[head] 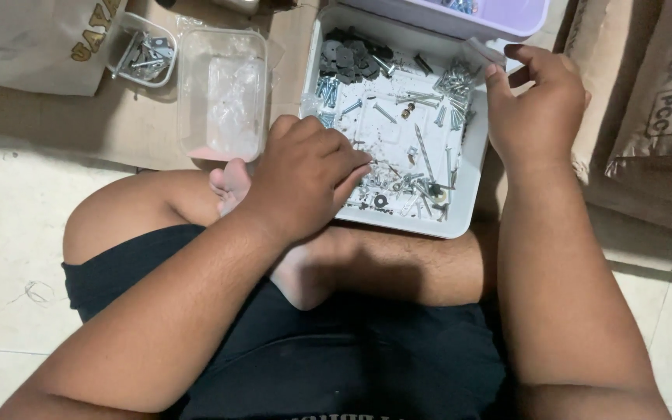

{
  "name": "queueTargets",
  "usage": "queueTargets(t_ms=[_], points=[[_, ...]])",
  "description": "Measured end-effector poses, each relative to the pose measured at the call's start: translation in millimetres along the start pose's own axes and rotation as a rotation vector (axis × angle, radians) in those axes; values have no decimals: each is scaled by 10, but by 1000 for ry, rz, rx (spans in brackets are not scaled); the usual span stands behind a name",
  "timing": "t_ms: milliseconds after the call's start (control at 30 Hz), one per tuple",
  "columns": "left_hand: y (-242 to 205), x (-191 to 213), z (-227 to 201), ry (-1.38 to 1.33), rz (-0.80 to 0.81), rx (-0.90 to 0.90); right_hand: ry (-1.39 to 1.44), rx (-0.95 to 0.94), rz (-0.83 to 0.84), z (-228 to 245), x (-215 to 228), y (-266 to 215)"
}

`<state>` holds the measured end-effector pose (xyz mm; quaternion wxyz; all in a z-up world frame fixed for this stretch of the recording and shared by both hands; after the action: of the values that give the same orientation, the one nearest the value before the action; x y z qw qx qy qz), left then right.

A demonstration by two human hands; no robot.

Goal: Sorting through a tray of mixed hardware including screws, bolts, and washers while sitting on the floor.

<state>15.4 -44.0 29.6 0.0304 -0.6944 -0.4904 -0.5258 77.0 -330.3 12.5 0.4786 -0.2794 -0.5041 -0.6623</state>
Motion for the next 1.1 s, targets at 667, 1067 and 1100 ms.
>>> queueTargets(t_ms=[667,1067,1100], points=[[-7,-99,-14,111,110,27,290,14,-39,430,550,-122],[327,1207,-1131,-775,56,45,604,-478,445,772,395,-330],[391,1385,-1360,-911,207,35,555,-493,502,813,366,-341]])
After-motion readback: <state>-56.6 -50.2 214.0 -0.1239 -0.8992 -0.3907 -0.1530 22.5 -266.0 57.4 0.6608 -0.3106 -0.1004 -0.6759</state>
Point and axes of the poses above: each hand's wrist, its own y-axis towards the middle knuckle, its own x-axis out of the back of the hand, z = x × y, the point moved 4 cm from there along y, towards the middle knuckle, and after that the axes turned 4 degrees about -x, right-handed, at the moved point
